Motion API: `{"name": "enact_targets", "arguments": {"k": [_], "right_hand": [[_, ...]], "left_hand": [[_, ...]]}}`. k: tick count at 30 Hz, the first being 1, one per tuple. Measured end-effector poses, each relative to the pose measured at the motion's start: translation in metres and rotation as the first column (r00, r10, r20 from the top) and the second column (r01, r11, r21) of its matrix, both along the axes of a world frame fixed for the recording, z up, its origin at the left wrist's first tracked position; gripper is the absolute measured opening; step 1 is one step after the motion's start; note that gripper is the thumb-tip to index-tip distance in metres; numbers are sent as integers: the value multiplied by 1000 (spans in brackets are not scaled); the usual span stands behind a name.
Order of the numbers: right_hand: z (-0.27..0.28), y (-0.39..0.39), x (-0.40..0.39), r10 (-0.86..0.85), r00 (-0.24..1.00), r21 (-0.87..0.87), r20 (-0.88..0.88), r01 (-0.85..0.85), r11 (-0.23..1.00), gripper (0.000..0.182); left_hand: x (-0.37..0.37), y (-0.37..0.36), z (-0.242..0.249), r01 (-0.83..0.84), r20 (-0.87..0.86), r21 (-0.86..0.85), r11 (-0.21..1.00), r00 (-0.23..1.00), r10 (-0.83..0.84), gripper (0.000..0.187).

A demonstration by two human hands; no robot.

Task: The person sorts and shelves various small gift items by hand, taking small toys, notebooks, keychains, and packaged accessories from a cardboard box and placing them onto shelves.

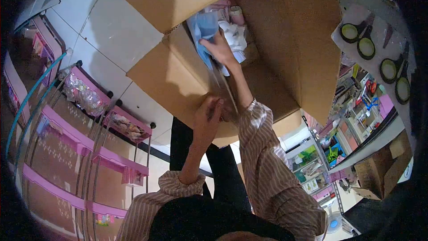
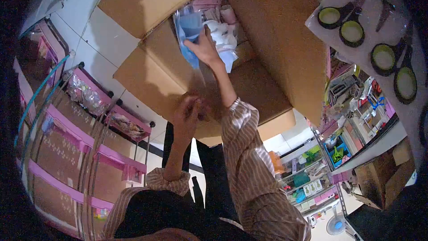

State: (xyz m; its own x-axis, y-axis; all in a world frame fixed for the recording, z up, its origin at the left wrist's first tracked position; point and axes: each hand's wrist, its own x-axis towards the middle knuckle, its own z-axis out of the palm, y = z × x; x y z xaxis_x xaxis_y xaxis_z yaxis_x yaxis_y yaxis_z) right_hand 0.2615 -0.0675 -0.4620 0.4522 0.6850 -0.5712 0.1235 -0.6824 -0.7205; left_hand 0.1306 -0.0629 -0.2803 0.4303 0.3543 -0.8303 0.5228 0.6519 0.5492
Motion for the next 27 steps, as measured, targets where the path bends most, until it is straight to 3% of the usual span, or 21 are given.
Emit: {"name": "enact_targets", "arguments": {"k": [2,4,5,6,8,9,10,12,13,14,15,16,17,19,20,22,23,25,27], "right_hand": [[-4,8,2,-8,999,-33,-32,7,999,80],[5,17,11,0,978,-268,-208,-57,962,83],[24,22,19,-19,939,-283,-344,-85,955,78],[26,18,18,-18,939,-283,-344,-86,955,78],[23,11,16,-243,843,-24,-480,264,964,70],[12,6,23,-264,754,-47,-602,296,954,67],[1,0,31,-263,755,-49,-601,293,955,67],[-17,-5,45,-343,848,-112,-403,326,939,61],[-39,-4,51,-84,996,10,31,83,996,56],[-48,4,56,-82,996,8,29,82,997,56],[-47,18,58,0,944,54,330,-19,998,53],[-45,31,60,62,795,69,603,-129,989,50],[-42,43,61,63,798,67,600,-128,989,50],[-36,59,61,340,823,-199,454,-279,940,57],[-40,57,58,340,824,-198,453,-279,940,57],[-56,43,46,442,830,-378,339,-310,872,60],[-83,26,37,424,803,-388,419,-264,883,53],[-53,5,26,607,696,-589,384,-321,741,43],[-95,-50,3,574,475,-574,667,-165,802,31]], "left_hand": [[-4,-4,-6,-58,70,7,998,996,57,15],[-3,-2,-5,-65,54,-36,997,996,66,16],[-2,0,-4,-71,37,-79,994,997,75,16],[-3,-1,-5,-73,36,-79,994,996,76,16],[-4,-2,-8,-104,57,-88,991,992,110,15],[-4,-2,-8,-107,56,-90,990,992,113,15],[-4,-1,-8,-80,49,-69,994,995,83,14],[-3,0,-7,-57,38,-53,997,998,59,14],[-3,0,-7,-43,27,-42,998,999,44,14],[-3,0,-8,-27,14,-32,999,1000,27,15],[-4,-2,-10,-28,11,-34,999,1000,29,15],[-5,-5,-13,-63,29,-47,997,998,64,16],[-7,-8,-15,-95,44,-61,994,994,98,17],[-6,-9,-13,-140,61,-75,987,988,145,17],[-6,-8,-12,-186,82,-88,979,978,193,17],[-6,-7,-9,-180,71,-103,978,980,188,17],[-6,-6,-9,-177,64,-115,977,981,185,16],[-8,-5,-10,-149,64,-111,983,986,157,16],[-8,-4,-12,-128,70,-104,986,988,135,15]]}}
